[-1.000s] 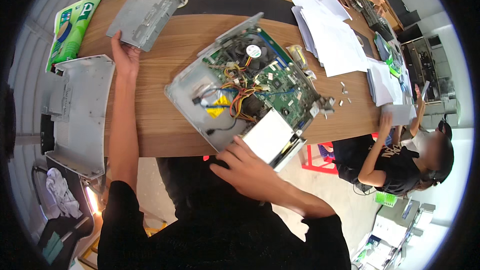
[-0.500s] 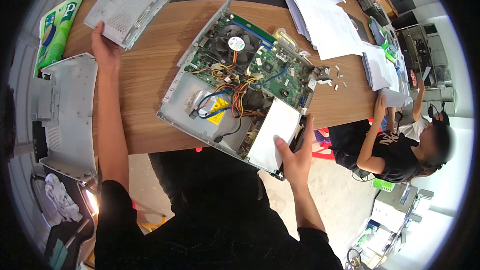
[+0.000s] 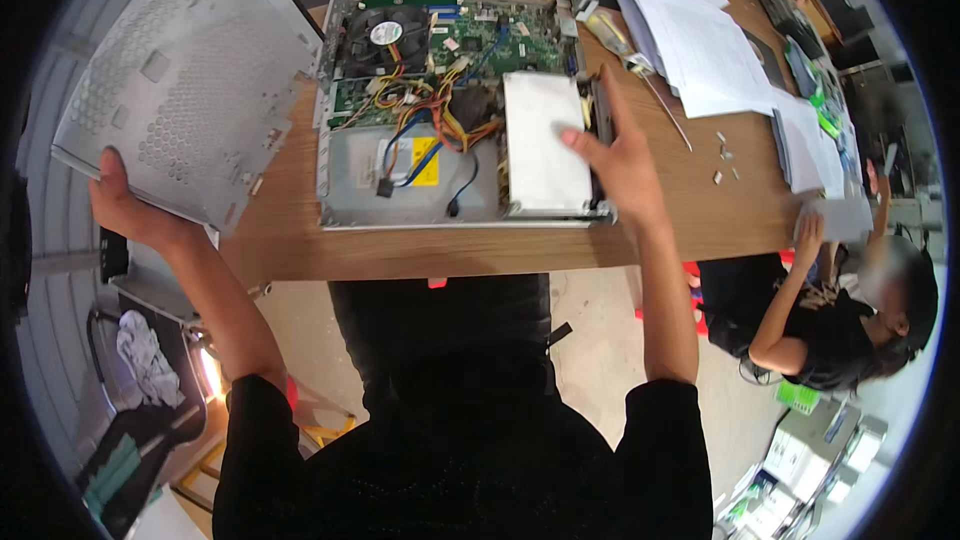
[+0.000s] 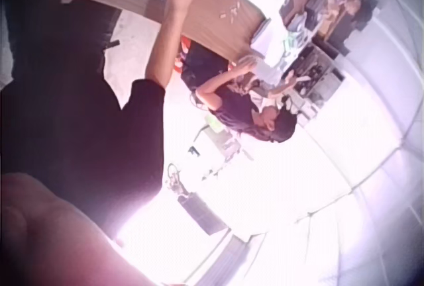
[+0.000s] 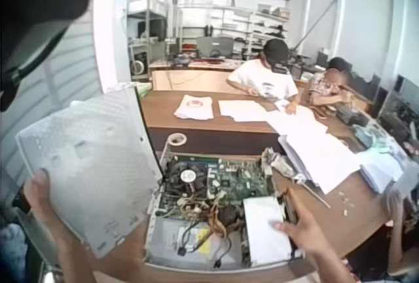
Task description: The person disassembles a computer case, removing internal components including a disk drive and a metal internal bracket by hand.
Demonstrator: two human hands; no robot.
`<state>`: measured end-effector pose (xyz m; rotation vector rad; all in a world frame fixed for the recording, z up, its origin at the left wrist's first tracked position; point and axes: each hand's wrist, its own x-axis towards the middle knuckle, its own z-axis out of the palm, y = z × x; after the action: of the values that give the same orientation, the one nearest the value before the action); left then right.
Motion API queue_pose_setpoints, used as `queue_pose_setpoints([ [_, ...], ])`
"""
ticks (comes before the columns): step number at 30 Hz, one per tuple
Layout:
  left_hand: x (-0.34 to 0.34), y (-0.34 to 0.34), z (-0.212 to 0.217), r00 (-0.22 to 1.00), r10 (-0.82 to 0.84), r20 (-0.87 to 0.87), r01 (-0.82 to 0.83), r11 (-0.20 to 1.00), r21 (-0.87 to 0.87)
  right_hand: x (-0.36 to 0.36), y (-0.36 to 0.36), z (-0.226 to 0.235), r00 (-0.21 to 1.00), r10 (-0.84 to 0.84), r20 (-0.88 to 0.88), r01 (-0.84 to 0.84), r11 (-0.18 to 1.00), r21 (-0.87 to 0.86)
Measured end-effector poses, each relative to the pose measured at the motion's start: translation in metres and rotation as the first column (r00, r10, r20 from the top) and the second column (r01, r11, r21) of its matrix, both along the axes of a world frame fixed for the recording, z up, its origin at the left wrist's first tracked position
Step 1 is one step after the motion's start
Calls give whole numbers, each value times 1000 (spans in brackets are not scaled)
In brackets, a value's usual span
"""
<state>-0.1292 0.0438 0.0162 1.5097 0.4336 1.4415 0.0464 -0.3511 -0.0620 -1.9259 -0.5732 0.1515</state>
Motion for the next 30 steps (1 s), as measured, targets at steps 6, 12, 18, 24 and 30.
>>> queue_pose_setpoints([
  [6, -27, -13, 5, 992, 118, -37, -112, 982, 150, 67, 42, 19, 942, -25, 335, 131, 946, -297],
  [12, -31, -41, -12, 927, 331, -175, -232, 876, 423, -73, 64, 61, 976, 52, 213, -50, 999, -14],
  [18, -13, -102, -34, 949, 286, -129, -128, 730, 671, -146, 132, 37, 888, 388, 249, -391, 920, -36],
  [24, -23, -127, -40, 928, 281, -245, 25, 609, 793, -163, 121, 4, 902, 367, 227, -369, 929, -38],
  [30, -32, -151, -58, 895, 242, -375, 55, 774, 631, -145, 122, -43, 892, 214, 398, -242, 970, 21],
])
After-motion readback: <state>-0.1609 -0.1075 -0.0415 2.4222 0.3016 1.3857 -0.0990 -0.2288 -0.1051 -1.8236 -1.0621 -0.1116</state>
